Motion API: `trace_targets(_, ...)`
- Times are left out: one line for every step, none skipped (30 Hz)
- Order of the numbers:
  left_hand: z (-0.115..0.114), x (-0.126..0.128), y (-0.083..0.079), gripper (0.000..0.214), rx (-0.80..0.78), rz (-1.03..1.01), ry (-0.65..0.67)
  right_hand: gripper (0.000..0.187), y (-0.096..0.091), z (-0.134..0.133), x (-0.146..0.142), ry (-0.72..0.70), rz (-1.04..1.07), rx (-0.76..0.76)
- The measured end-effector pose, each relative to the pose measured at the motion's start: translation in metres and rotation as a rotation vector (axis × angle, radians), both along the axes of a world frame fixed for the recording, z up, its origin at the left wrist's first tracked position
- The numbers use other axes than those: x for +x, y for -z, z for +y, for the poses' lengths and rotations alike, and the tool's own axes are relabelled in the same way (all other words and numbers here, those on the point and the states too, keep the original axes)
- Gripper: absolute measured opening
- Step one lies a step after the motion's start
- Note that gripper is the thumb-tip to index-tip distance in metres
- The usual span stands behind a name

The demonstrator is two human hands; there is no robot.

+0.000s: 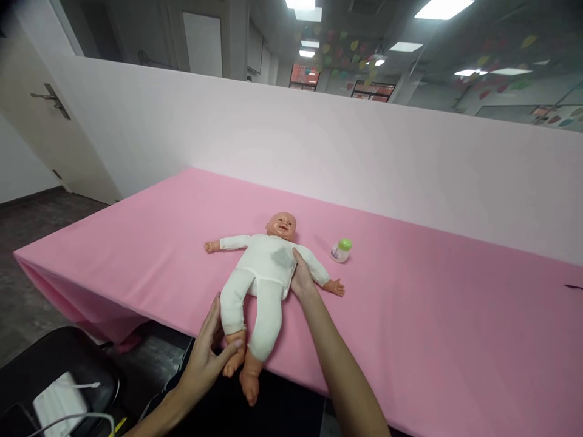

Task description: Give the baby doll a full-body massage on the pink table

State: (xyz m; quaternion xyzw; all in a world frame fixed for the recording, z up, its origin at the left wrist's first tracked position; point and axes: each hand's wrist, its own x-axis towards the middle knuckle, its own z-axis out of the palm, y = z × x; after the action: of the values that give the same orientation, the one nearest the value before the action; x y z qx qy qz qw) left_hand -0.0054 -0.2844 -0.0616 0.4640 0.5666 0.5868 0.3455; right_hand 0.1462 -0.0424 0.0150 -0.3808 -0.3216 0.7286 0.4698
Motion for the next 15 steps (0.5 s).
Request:
trace_targets(0.001,-0.001,-0.003,0.087,0.003,0.071,-0.003,0.023,0.002,-0.007,0.004,0.017,-0.014,0.007)
trace_targets(0.001,-0.001,-0.007,0.085,0.006,0.14,0.006,0.02,0.004,-0.016,0.009,0.029,-0.031,0.017)
trace_targets(0.002,-0.002,-0.011,0.084,0.004,0.196,0.019,0.021,0.005,-0.026,0.016,0.042,-0.052,0.029)
trace_targets(0.002,-0.003,-0.014,0.084,-0.006,0.24,0.023,0.025,0.007,-0.038,0.023,0.066,-0.08,0.044)
trace_targets(0.002,-0.004,-0.018,0.083,-0.018,0.272,0.026,0.033,0.008,-0.052,0.03,0.092,-0.117,0.071)
trace_targets(0.003,-0.005,-0.02,0.082,-0.026,0.294,0.029,0.041,0.009,-0.067,0.036,0.121,-0.167,0.107)
trace_targets(0.003,-0.006,-0.022,0.081,-0.032,0.307,0.034,0.05,0.011,-0.082,0.041,0.148,-0.223,0.145)
trace_targets(0.004,-0.008,-0.023,0.08,-0.035,0.314,0.035,0.058,0.013,-0.097,0.045,0.169,-0.277,0.185)
trace_targets(0.005,-0.01,-0.024,0.079,-0.035,0.317,0.028,0.065,0.016,-0.11,0.046,0.175,-0.321,0.222)
trace_targets(0.006,-0.013,-0.024,0.079,-0.033,0.315,0.014,0.07,0.02,-0.122,0.046,0.166,-0.349,0.253)
trace_targets(0.008,-0.016,-0.025,0.078,-0.032,0.314,0.0,0.073,0.024,-0.132,0.044,0.15,-0.362,0.281)
trace_targets(0.01,-0.018,-0.025,0.076,-0.03,0.318,-0.013,0.074,0.03,-0.139,0.041,0.129,-0.365,0.308)
trace_targets(0.011,-0.021,-0.026,0.073,-0.031,0.328,-0.017,0.072,0.035,-0.144,0.037,0.104,-0.369,0.341)
trace_targets(0.013,-0.023,-0.028,0.069,-0.033,0.344,-0.011,0.07,0.04,-0.147,0.033,0.083,-0.38,0.377)
trace_targets(0.014,-0.024,-0.029,0.065,-0.038,0.363,0.007,0.066,0.045,-0.148,0.029,0.068,-0.4,0.409)
